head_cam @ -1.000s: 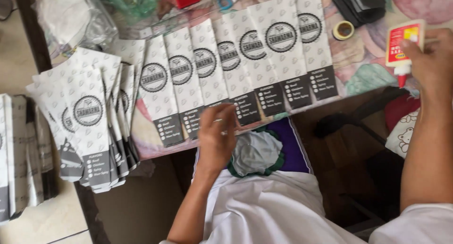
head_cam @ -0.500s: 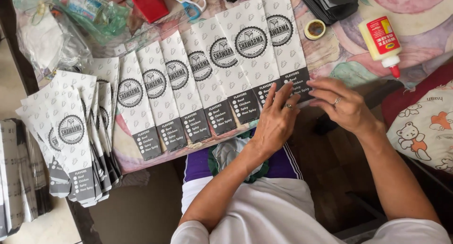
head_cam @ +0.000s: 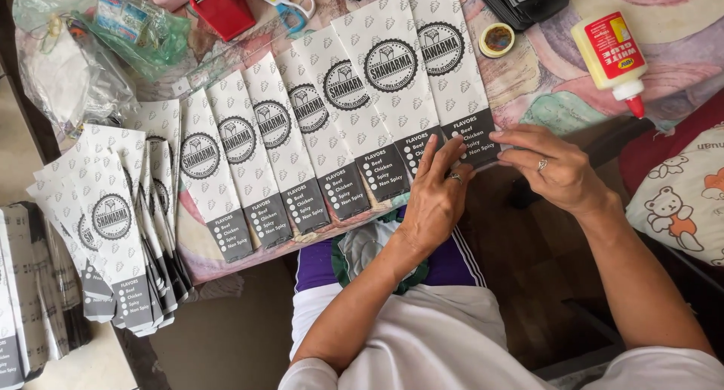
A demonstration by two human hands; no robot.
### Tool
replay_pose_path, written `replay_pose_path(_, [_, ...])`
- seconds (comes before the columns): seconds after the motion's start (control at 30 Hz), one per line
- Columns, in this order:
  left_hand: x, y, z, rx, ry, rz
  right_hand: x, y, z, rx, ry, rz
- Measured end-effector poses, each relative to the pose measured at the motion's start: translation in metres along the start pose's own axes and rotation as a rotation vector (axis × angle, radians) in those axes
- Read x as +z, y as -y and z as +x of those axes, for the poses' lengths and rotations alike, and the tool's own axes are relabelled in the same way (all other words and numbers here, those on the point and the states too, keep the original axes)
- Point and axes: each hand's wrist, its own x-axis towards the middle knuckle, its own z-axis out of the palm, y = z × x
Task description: Marking specific flavor options on paper food packaging sleeves using a glue bottle as a marker.
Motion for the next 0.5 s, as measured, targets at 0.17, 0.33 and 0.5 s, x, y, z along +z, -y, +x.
replay_pose_path(0.17, [0.001, -0.005, 0.003, -0.006, 0.012, 0.079, 0.005, 0.01, 0.007, 0.103, -0.015, -0.001])
replay_pose_path(0.33, [0.007, -0.013, 0.014, -0.299, 0.032, 0.063, 0.012, 0.019, 0.014, 0.267, -0.128, -0.022])
replay_pose_path(0.5, [0.011, -0.011, 0.02, -0.346, -0.016, 0.032, 0.012, 0.027, 0.024, 0.29, -0.146, -0.019])
